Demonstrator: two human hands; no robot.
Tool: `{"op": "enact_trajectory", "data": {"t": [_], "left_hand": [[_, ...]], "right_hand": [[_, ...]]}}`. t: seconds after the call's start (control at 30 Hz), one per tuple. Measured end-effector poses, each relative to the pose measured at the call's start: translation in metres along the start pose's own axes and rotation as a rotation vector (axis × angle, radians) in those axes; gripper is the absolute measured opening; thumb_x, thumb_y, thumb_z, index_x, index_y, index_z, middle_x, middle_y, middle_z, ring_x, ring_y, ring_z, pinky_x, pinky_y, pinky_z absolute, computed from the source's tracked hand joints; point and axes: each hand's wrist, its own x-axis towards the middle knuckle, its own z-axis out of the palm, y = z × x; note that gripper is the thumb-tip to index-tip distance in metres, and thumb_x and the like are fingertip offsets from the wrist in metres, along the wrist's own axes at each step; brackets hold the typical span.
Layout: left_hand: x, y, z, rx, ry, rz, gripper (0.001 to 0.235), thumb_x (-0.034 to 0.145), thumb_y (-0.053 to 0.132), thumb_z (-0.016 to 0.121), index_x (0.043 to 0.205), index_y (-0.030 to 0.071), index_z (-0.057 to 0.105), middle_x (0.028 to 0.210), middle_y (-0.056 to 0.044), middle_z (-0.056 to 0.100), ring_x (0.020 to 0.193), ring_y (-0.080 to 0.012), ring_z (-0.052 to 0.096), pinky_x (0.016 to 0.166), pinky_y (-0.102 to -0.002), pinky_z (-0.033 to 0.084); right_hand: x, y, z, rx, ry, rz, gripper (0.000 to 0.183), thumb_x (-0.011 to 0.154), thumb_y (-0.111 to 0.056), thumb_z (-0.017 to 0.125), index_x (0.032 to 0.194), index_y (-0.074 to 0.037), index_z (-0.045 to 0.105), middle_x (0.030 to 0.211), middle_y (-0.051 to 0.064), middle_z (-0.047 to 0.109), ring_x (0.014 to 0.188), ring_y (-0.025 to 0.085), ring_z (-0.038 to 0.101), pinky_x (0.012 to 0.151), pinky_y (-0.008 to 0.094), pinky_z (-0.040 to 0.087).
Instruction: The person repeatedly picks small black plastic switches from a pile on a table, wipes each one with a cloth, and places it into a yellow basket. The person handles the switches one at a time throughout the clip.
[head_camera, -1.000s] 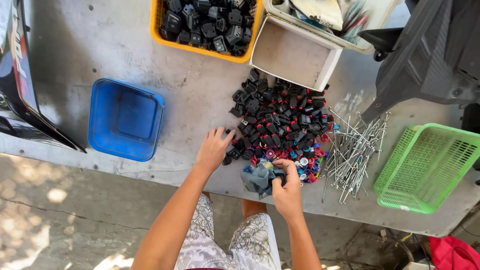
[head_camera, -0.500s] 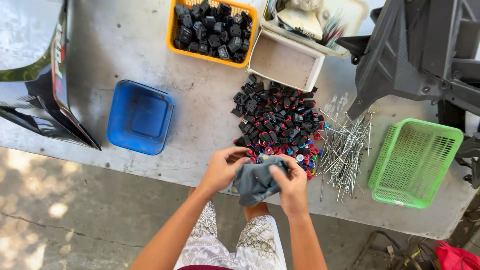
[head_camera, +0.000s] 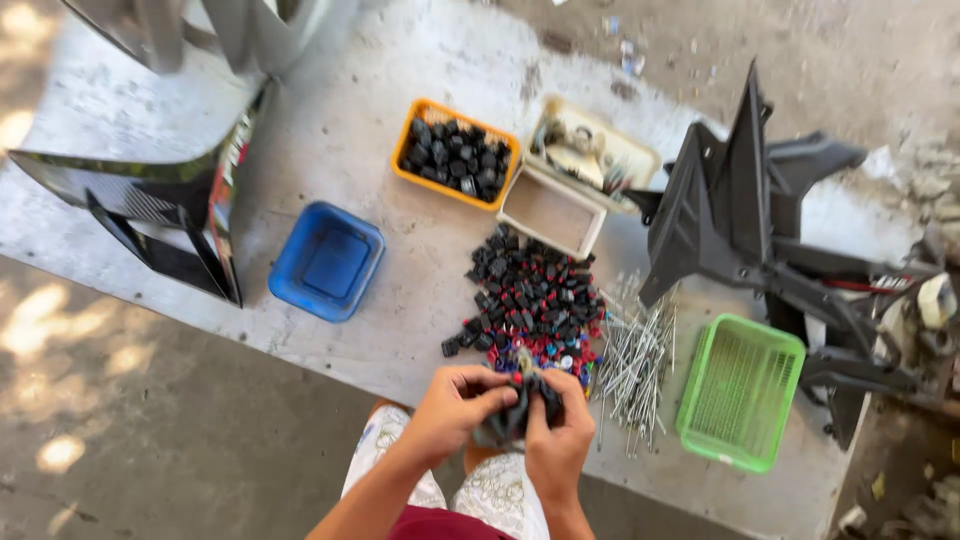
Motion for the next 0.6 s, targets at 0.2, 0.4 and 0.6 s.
{"op": "enact_trajectory", "data": {"t": [0.2,0.4,0.6], "left_hand": [[-0.048,0.014,0.044,0.269,0.098,0.067,0.016,0.088,0.003,0.068,0.099,-0.005,0.077,0.084,-0.008,0.077,0.069,-0.0113,0.062,0.064,-0.024,0.055],[-0.057,0.006,0.079,0.467,0.094,0.199,0.022,0.089,0.011,0.062,0.097,-0.002,0.078,0.089,-0.006,0.081,0.075,-0.0115,0.068,0.068,-0.024,0.059],[-0.076,0.051,0.115,0.434,-0.067,0.369,0.016,0.094,0.006,0.057,0.096,-0.002,0.071,0.085,-0.005,0.073,0.072,-0.0128,0.058,0.066,-0.025,0.050]], "right_hand": [[-0.025,-0.017,-0.033,-0.095,0.050,-0.147,0.017,0.080,0.006,0.070,0.095,0.000,0.067,0.108,0.008,0.072,0.086,0.018,0.068,0.078,0.028,0.056],[-0.034,-0.038,-0.068,-0.055,0.058,-0.080,0.021,0.077,0.010,0.068,0.095,-0.001,0.070,0.107,0.007,0.075,0.085,0.017,0.073,0.081,0.029,0.061],[-0.028,-0.099,-0.089,-0.065,0.270,-0.117,0.023,0.084,0.009,0.062,0.105,-0.001,0.062,0.113,0.011,0.071,0.093,0.022,0.068,0.087,0.032,0.057]]}}
